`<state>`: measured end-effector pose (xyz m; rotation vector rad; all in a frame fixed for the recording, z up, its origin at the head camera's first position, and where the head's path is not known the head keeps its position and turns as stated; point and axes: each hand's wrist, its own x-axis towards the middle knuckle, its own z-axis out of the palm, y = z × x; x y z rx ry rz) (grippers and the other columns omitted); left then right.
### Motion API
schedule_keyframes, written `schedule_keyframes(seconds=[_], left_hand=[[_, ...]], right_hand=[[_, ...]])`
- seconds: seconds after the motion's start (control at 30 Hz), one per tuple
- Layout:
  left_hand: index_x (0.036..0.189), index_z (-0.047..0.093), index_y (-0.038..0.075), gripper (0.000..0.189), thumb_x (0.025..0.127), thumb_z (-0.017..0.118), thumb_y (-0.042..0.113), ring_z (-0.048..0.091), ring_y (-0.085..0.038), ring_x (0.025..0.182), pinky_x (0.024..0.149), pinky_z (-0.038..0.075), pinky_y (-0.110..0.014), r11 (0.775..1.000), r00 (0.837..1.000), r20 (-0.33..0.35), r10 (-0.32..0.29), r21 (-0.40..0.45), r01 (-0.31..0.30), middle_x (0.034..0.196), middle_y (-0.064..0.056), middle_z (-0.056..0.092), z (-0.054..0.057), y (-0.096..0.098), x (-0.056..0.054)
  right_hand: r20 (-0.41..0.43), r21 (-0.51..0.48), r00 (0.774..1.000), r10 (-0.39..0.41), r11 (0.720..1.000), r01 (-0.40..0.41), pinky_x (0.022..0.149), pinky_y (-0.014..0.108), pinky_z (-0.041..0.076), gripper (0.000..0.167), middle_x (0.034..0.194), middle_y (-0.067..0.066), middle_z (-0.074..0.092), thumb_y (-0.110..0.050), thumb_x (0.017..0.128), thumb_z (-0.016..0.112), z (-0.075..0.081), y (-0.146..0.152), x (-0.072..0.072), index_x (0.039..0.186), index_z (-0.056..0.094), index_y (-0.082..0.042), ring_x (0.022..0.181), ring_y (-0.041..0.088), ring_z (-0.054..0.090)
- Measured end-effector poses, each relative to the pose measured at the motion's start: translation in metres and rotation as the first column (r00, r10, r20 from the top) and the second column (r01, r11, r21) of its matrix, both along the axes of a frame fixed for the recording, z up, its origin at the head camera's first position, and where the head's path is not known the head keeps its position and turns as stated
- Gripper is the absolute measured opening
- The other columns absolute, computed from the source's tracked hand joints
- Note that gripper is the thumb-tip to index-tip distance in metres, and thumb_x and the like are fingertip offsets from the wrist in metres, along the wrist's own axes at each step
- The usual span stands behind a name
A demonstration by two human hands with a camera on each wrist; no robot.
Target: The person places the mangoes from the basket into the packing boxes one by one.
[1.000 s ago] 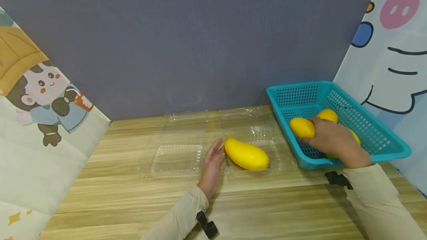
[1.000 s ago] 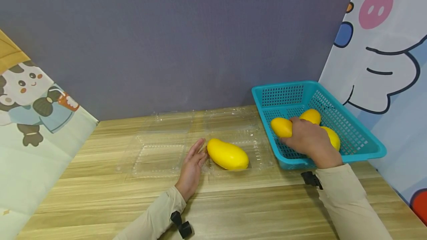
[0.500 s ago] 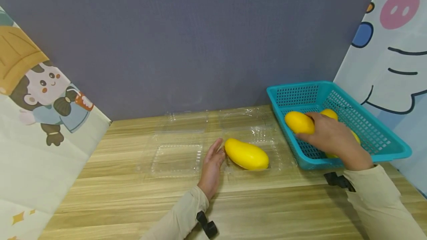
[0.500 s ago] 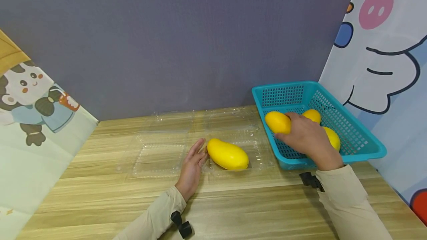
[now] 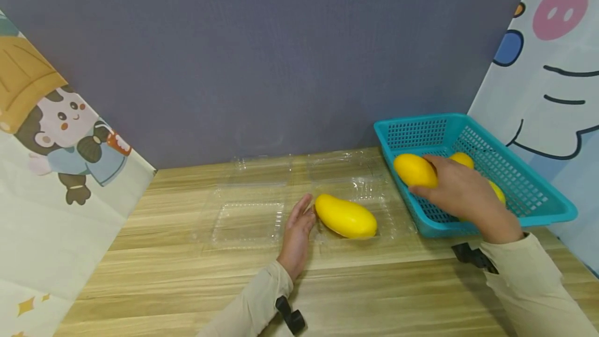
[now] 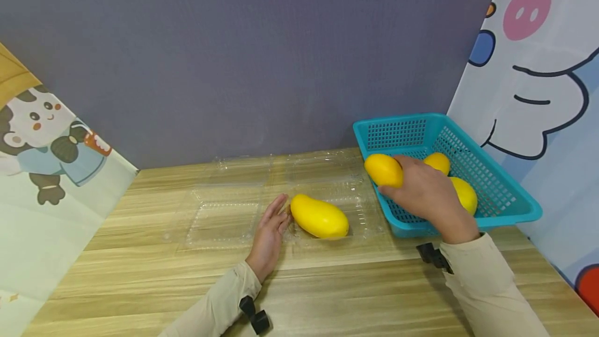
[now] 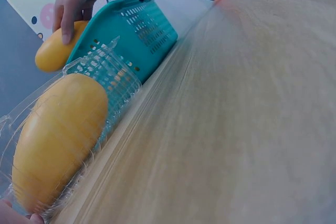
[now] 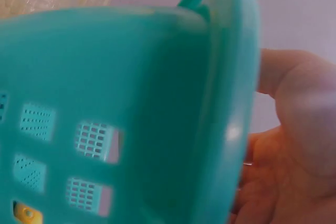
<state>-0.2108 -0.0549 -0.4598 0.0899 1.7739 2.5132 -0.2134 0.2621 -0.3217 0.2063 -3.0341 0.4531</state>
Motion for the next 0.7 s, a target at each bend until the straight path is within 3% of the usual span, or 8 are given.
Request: schedule_keyframes(seconds=[0.43,0.7], left_hand=[[0.153,0.036,0.01,0.053,0.1,0.043,0.008,0.031,-0.031,0.149,0.125,0.026,-0.045,1.0,1.0,0.002,-0.004,-0.003,0.004,0.163,-0.007,0.03,0.0,0.0,0.0],[0.152,0.039,0.016,0.053,0.1,0.044,0.01,0.033,-0.027,0.149,0.125,0.026,-0.044,1.0,1.0,0.015,-0.008,-0.007,0.008,0.162,-0.001,0.032,0.002,0.0,0.002]], right_hand=[[-0.022,0.003,1.0,0.015,1.0,-0.015,0.067,0.053,0.052,0.085,0.133,0.027,0.059,-0.056,0.089,0.065,0.005,-0.013,0.006,0.149,0.039,-0.002,0.095,0.038,0.064],[-0.052,-0.01,0.998,0.039,0.999,-0.04,0.066,0.047,0.052,0.088,0.131,0.021,0.062,-0.066,0.087,0.062,0.007,-0.02,0.011,0.149,0.041,-0.007,0.09,0.03,0.064]])
